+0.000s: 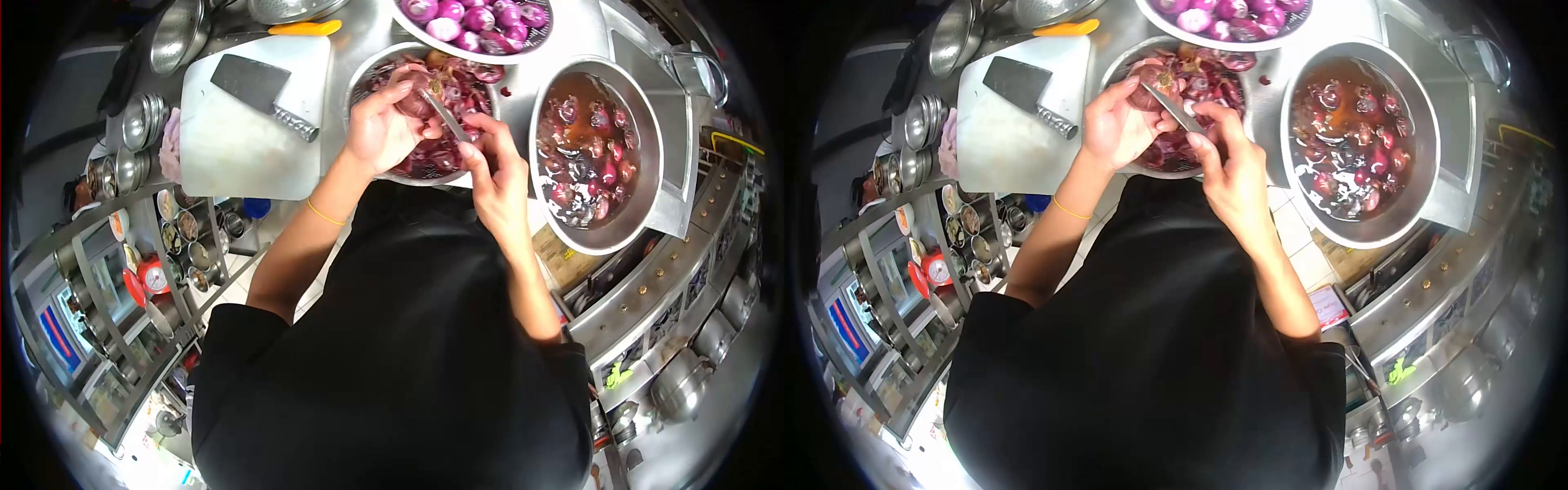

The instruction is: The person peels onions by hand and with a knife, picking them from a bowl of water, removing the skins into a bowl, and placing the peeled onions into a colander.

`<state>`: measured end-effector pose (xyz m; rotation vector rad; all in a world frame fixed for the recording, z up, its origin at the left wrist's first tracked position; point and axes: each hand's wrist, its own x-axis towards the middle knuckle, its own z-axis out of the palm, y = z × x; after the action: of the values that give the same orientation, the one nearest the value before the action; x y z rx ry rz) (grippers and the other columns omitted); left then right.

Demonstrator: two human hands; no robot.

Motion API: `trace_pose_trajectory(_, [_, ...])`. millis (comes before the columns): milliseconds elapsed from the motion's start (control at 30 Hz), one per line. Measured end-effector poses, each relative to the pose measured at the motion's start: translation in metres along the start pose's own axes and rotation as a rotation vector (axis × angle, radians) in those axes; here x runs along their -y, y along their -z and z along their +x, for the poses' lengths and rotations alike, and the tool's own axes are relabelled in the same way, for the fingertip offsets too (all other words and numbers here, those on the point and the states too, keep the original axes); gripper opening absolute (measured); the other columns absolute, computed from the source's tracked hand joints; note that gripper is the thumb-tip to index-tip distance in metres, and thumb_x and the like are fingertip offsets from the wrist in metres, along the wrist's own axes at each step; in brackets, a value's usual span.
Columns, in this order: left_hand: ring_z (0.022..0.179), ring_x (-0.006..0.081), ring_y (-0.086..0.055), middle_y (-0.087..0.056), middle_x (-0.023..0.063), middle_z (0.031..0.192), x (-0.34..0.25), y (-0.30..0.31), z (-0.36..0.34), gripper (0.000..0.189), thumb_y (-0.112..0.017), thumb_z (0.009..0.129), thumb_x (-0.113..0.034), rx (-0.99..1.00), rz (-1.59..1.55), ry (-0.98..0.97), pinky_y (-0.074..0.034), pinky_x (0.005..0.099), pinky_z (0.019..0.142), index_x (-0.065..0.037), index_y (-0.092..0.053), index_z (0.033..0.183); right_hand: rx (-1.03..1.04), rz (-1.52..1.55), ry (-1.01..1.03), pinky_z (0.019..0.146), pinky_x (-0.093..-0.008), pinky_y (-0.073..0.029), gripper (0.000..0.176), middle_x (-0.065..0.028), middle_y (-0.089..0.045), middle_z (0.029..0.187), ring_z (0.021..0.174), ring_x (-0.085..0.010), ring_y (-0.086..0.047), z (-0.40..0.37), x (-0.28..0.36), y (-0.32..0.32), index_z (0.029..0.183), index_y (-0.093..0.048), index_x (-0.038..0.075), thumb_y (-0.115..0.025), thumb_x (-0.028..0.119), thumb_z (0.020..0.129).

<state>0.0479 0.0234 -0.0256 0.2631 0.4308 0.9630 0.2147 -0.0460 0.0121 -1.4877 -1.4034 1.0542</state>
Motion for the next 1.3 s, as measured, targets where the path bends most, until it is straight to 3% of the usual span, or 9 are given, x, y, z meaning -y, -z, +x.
trace_pose_trajectory(200, [0.081,0.0215,-0.054,-0.057,0.0091,0.098,-0.019,0.018,-0.021,0.029,-0.047,0.089,-0.022,0.029,-0.035,-0.026,-0.042,0.0334,0.065,-0.012,-0.046,0.116,0.015,-0.113,0.065,0.056,-0.0295,-0.044,0.027,-0.0095,-0.051,0.059,0.052,-0.0224,-0.051,0.011,0.021,-0.038,0.114,-0.054,0.008,-0.058,0.005,0.088])
trace_pose_trajectory(633, [0.090,0.0158,-0.054,-0.050,0.0059,0.114,-0.022,0.012,-0.023,0.040,-0.052,0.088,-0.021,0.025,0.345,-0.238,-0.042,0.0281,0.065,-0.013,-0.035,0.123,0.012,0.140,-0.139,0.056,-0.0252,-0.041,0.032,-0.0032,-0.055,0.062,0.057,-0.0094,-0.049,0.019,0.038,-0.059,0.121,-0.052,0.006,-0.054,0.002,0.089])
trace_pose_trajectory(733, [0.087,0.0121,-0.053,-0.051,0.0060,0.108,-0.024,0.006,-0.020,0.041,-0.054,0.087,-0.016,0.050,0.331,-0.226,-0.043,0.0246,0.057,-0.014,-0.032,0.121,0.017,0.284,-0.193,0.056,-0.0235,-0.040,0.032,-0.0008,-0.055,0.063,0.059,-0.0075,-0.048,0.022,0.037,-0.056,0.122,-0.049,0.004,-0.054,0.003,0.090])
trace_pose_trajectory(867, [0.073,0.0124,-0.053,-0.054,0.0067,0.096,-0.041,-0.006,-0.019,0.032,-0.050,0.089,-0.016,0.042,0.150,0.103,-0.041,0.0256,0.055,-0.013,-0.035,0.118,0.020,0.129,-0.078,0.057,-0.0243,-0.039,0.034,-0.0015,-0.051,0.061,0.058,-0.0090,-0.047,0.022,0.028,-0.042,0.122,-0.050,0.004,-0.056,0.002,0.089])
trace_pose_trajectory(1000, [0.074,0.0108,-0.050,-0.048,0.0084,0.100,-0.011,-0.026,-0.016,0.038,-0.056,0.088,-0.016,0.016,0.588,-0.431,-0.044,0.0258,0.059,-0.008,-0.033,0.117,0.044,0.245,-0.042,0.056,-0.0234,-0.038,0.029,-0.0004,-0.049,0.061,0.058,-0.0079,-0.045,0.027,0.029,-0.029,0.119,-0.053,0.002,-0.056,0.004,0.089])
trace_pose_trajectory(1067, [0.091,0.0169,-0.051,-0.044,0.0096,0.117,-0.004,-0.024,-0.015,0.046,-0.055,0.087,-0.013,0.005,1.256,-0.782,-0.043,0.0289,0.065,-0.010,-0.029,0.125,0.052,0.536,-0.171,0.055,-0.0213,-0.037,0.026,0.0026,-0.046,0.061,0.057,-0.0058,-0.042,0.032,0.031,-0.024,0.117,-0.054,0.001,-0.054,0.006,0.092])
trace_pose_trajectory(1133, [0.087,0.0164,-0.052,-0.046,0.0108,0.114,-0.002,-0.031,-0.012,0.048,-0.057,0.087,-0.016,-0.015,1.269,-0.822,-0.044,0.0295,0.064,-0.008,-0.029,0.125,0.094,0.580,-0.166,0.054,-0.0198,-0.035,0.025,0.0046,-0.044,0.062,0.057,-0.0044,-0.040,0.035,0.031,-0.016,0.117,-0.055,0.001,-0.053,0.007,0.093])
trace_pose_trajectory(1233, [0.069,0.0093,-0.047,-0.047,0.0082,0.101,-0.009,-0.062,-0.017,0.048,-0.060,0.083,-0.018,-0.059,0.325,-0.268,-0.042,0.0249,0.055,-0.007,-0.031,0.119,0.058,0.360,0.019,0.054,-0.0193,-0.034,0.024,0.0038,-0.046,0.062,0.059,-0.0037,-0.040,0.037,0.018,-0.008,0.115,-0.057,0.000,-0.054,0.005,0.092])
trace_pose_trajectory(1300, [0.075,0.0113,-0.048,-0.045,0.0091,0.104,0.000,-0.065,-0.019,0.049,-0.060,0.083,-0.018,-0.067,0.516,-0.349,-0.043,0.0267,0.063,-0.006,-0.031,0.120,0.051,0.384,0.040,0.052,-0.0191,-0.034,0.023,0.0030,-0.047,0.061,0.056,-0.0039,-0.039,0.037,0.017,-0.002,0.114,-0.056,-0.002,-0.053,0.004,0.092])
